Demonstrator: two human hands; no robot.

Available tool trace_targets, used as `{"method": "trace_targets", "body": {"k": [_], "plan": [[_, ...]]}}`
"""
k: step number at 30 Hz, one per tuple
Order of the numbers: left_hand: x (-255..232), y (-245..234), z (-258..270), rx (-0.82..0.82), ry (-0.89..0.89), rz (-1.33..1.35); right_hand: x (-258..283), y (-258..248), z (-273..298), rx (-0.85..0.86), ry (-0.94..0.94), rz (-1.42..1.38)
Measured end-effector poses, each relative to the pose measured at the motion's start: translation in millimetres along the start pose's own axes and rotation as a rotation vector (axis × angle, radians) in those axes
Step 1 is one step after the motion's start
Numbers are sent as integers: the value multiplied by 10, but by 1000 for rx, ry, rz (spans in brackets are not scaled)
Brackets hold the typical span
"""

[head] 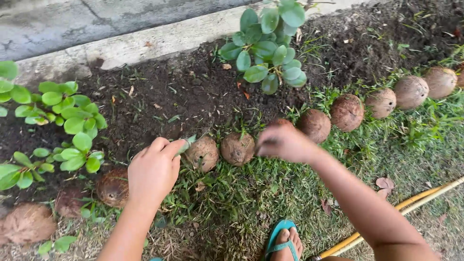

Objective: Weeding and loosening soil in a garden bed using a hand trowel

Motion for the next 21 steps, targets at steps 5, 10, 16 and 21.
{"method": "trace_targets", "body": {"k": [5, 10, 16, 21], "plan": [[-39, -74, 7, 17, -43, 59, 550, 636, -124, 317, -347, 139], [-87, 152, 20, 79, -65, 52, -413, 942, -963, 176, -333, 789], [-365, -22, 2, 91, -21, 76, -1000, 1183, -1401, -18, -556, 938], [-631, -52, -192, 111, 70, 89, -1057, 1195, -1457, -183, -656, 977]]}}
Point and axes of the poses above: each hand's wrist, its own z-axis away from the middle knuckle, its own y-axis out of the palm, x = y × z, the point moved 10 cm from there along -z, towards the middle knuckle, and after that the axes turned 4 degrees about y, right-handed, at the moved point
